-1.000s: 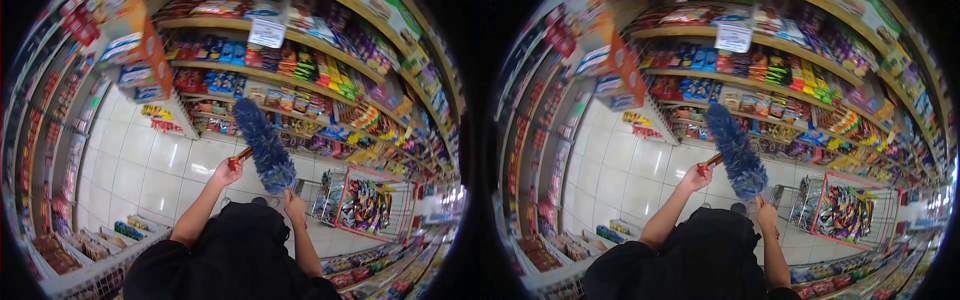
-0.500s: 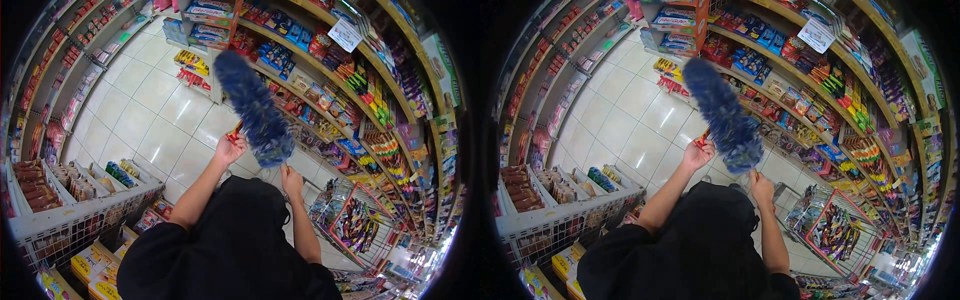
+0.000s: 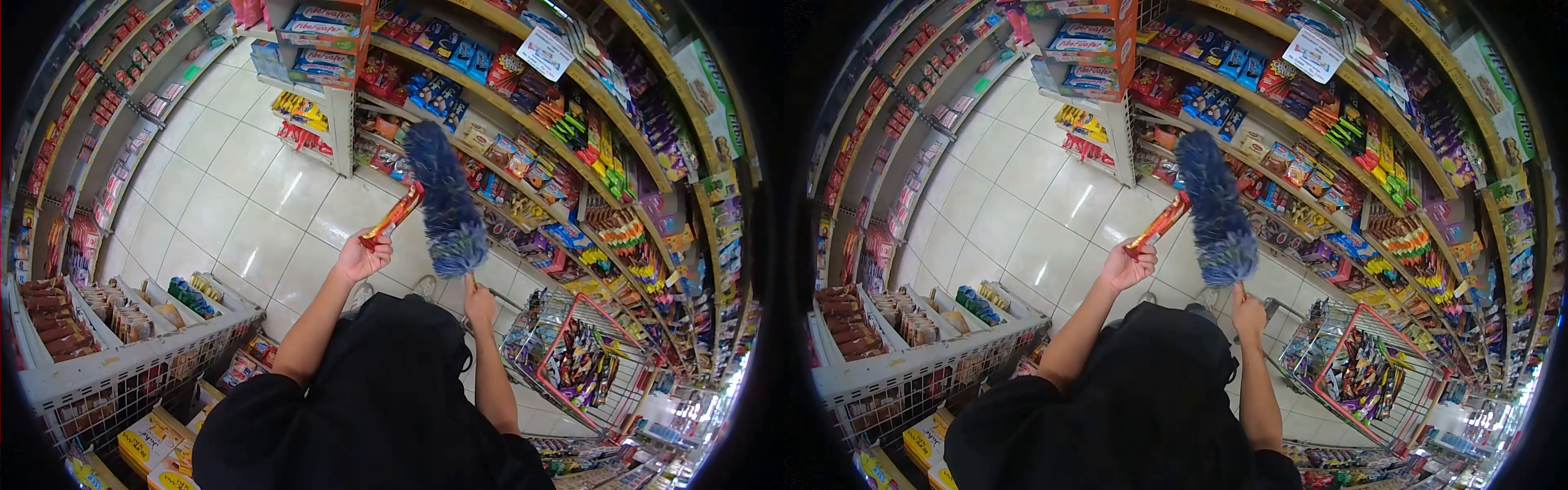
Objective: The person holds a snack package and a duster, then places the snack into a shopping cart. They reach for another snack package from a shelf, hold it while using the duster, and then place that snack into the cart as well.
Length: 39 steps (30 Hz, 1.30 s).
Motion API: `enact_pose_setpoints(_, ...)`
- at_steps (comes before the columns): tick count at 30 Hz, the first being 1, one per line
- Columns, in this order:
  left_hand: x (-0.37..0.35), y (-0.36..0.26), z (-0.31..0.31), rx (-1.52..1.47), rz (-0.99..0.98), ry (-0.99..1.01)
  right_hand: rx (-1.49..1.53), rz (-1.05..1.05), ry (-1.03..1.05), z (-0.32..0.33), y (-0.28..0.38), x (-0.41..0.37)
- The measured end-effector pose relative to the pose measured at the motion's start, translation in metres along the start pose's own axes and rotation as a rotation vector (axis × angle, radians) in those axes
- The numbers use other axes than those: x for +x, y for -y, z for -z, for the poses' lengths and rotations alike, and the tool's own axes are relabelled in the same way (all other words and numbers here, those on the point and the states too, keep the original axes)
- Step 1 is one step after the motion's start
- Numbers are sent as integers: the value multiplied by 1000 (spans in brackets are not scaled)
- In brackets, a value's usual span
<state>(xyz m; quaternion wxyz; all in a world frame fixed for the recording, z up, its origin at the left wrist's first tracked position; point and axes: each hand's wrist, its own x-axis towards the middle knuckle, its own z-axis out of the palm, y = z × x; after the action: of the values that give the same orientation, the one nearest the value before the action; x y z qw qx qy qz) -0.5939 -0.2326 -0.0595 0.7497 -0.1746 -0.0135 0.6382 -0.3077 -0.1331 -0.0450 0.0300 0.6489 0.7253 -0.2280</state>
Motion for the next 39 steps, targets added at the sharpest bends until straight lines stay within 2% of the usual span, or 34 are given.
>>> enact_pose_setpoints(3, 10, -3, 11, 463, -136, -350, 81, 41, 0, 8, -12, -16)
enact_pose_setpoints(6, 15, -3, 11, 900, -204, -443, 46, 91, 28, 18, -12, -39)
enact_pose_setpoints(9, 25, -2, 0, 1109, -75, -503, -97, 30, 67, 22, -6, -39)
enact_pose_setpoints(12, 25, 1, 1, 2004, -146, -637, -127, -106, 30, 16, -3, -26)
enact_pose_setpoints(15, 29, -3, 33, 2520, -501, -685, -55, -59, 58, 17, -12, -34)
enact_pose_setpoints(18, 30, 7, 22, 2496, -729, -538, -105, 10, 137, 26, -11, -50)
enact_pose_setpoints(21, 34, 9, 10, 2441, -647, -528, -220, -85, 110, 23, -14, -45)
enact_pose_setpoints(25, 33, 7, 6, 2515, -733, -534, -196, -86, 119, 31, -18, -43)
enact_pose_setpoints(28, 35, 2, -5, 2462, -918, -389, -151, -23, 172, 41, -19, -54)
enact_pose_setpoints(31, 36, -9, -13, 2449, -985, -242, -231, -36, 112, 42, -25, -54)
enact_pose_setpoints(32, 35, -13, -11, 2466, -911, -272, -256, -57, 62, 44, -26, -50)
enact_pose_setpoints(35, 35, -26, -7, 2532, -945, -189, -179, -43, -4, 47, -30, -47)
enact_pose_setpoints(39, 40, -27, -16, 2385, -958, -258, -23, 52, 32, 50, -20, -63)
